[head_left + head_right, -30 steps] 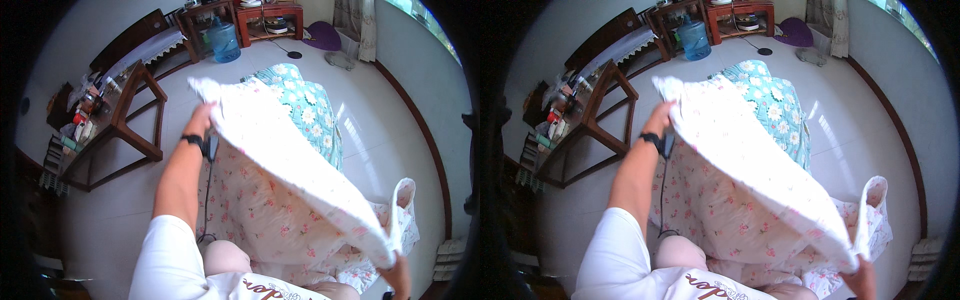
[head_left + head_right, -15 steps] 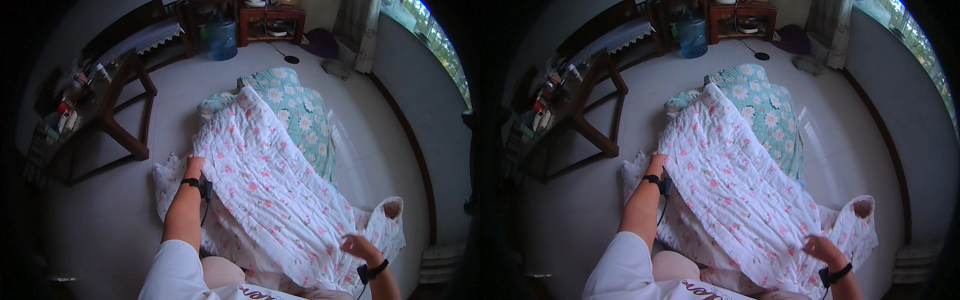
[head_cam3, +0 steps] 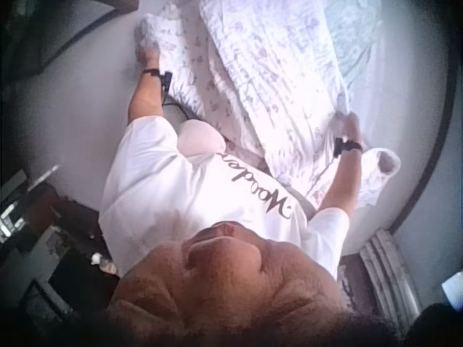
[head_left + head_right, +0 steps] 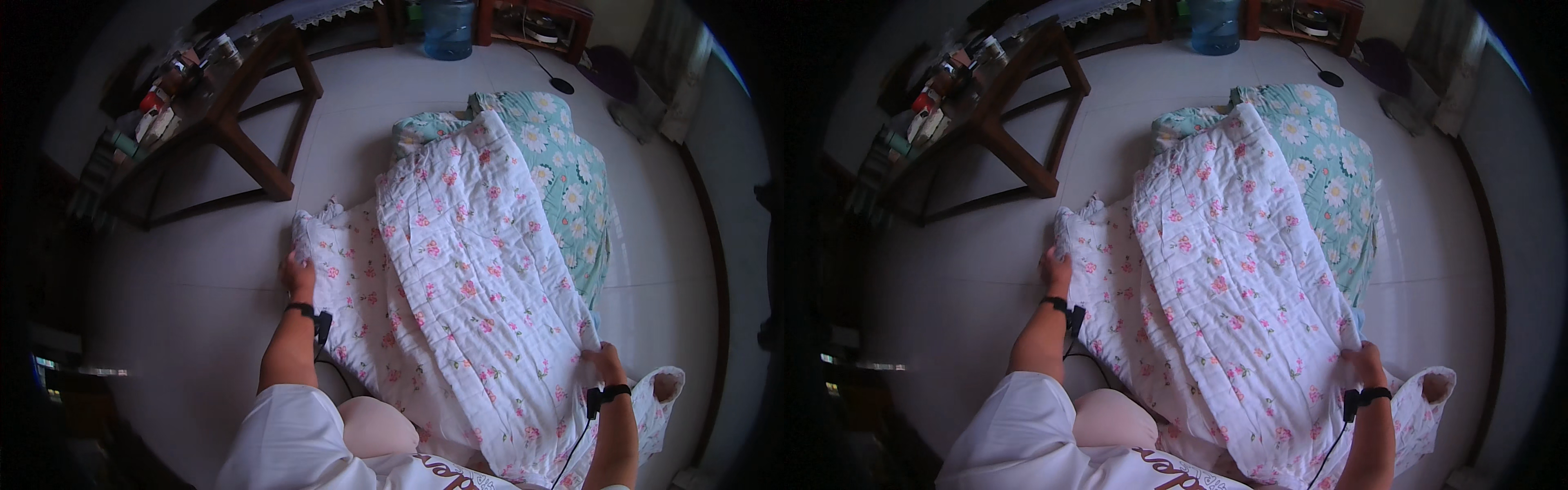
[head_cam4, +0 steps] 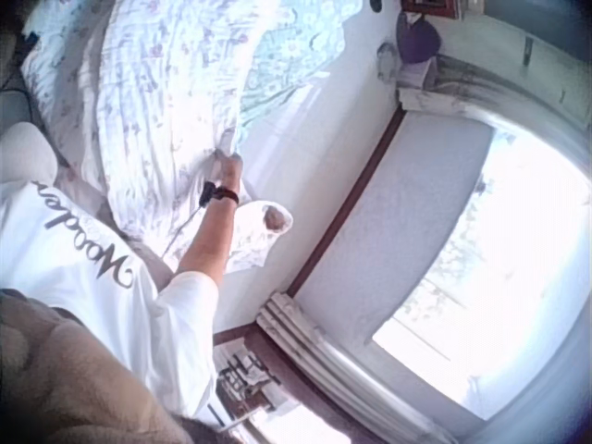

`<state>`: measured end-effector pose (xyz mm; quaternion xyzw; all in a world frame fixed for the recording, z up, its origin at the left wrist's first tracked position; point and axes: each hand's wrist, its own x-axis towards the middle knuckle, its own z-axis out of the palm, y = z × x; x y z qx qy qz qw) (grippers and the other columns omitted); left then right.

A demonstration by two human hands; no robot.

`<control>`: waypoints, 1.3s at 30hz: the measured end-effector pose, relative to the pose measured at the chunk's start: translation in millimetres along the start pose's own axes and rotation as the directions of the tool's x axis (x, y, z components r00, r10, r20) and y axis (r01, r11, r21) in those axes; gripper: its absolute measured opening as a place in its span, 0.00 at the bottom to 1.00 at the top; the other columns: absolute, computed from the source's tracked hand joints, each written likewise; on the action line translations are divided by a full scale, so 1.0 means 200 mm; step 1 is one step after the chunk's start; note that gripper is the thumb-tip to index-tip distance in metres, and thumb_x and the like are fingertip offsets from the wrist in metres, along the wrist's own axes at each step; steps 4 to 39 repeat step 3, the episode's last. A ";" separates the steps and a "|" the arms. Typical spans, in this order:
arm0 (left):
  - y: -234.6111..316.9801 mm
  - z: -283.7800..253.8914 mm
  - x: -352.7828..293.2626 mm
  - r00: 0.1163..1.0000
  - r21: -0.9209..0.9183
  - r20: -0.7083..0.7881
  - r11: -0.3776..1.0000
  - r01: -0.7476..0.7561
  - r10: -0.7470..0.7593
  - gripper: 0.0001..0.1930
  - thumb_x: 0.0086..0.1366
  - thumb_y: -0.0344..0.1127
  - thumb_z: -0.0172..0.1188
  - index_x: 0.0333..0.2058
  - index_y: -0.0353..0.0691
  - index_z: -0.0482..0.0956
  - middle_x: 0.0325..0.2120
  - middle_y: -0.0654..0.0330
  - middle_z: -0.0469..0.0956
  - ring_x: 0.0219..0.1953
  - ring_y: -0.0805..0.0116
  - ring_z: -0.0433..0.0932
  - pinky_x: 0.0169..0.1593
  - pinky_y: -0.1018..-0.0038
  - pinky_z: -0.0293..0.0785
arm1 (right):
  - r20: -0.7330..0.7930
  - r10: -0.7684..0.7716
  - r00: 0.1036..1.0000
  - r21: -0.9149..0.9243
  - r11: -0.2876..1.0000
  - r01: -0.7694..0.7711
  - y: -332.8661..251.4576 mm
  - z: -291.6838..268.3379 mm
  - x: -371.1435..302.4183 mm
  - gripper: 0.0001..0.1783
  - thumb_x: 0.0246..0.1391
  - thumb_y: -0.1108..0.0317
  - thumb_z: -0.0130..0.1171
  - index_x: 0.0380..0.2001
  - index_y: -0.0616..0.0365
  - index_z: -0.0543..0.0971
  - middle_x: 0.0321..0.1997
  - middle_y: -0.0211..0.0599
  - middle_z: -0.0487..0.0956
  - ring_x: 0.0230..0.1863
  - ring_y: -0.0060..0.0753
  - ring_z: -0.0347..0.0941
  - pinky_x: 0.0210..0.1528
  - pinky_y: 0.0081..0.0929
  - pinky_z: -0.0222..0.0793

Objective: The person sits on the floor and folds a floral-patterned duvet into a light blue cover, repeatedly aligning edges and securing the corners with ties. The person adjusts the fabric and ties the fasteners to keep the duvet inside the cover.

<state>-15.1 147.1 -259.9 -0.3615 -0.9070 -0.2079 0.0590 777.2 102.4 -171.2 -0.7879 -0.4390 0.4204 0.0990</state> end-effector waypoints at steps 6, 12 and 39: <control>-0.46 -0.01 -0.02 0.986 -0.427 0.115 0.902 -0.061 0.122 0.38 0.56 0.56 0.66 0.63 0.48 0.70 0.59 0.42 0.70 0.65 0.49 0.66 0.65 0.60 0.64 | -0.192 -0.011 0.981 0.146 0.988 0.039 -0.03 -0.01 0.03 0.20 0.50 0.67 0.63 0.46 0.68 0.80 0.36 0.54 0.84 0.30 0.59 0.80 0.35 0.43 0.78; -0.46 -0.01 -0.02 0.986 -0.427 0.115 0.902 -0.061 0.122 0.38 0.56 0.56 0.66 0.63 0.48 0.70 0.59 0.42 0.70 0.65 0.49 0.66 0.65 0.60 0.64 | -0.192 -0.011 0.981 0.146 0.988 0.039 -0.03 -0.01 0.03 0.20 0.50 0.67 0.63 0.46 0.68 0.80 0.36 0.54 0.84 0.30 0.59 0.80 0.35 0.43 0.78; -0.46 -0.01 -0.02 0.986 -0.427 0.115 0.902 -0.061 0.122 0.38 0.56 0.56 0.66 0.63 0.48 0.70 0.59 0.42 0.70 0.65 0.49 0.66 0.65 0.60 0.64 | -0.192 -0.011 0.981 0.146 0.988 0.039 -0.03 -0.01 0.03 0.20 0.50 0.67 0.63 0.46 0.68 0.80 0.36 0.54 0.84 0.30 0.59 0.80 0.35 0.43 0.78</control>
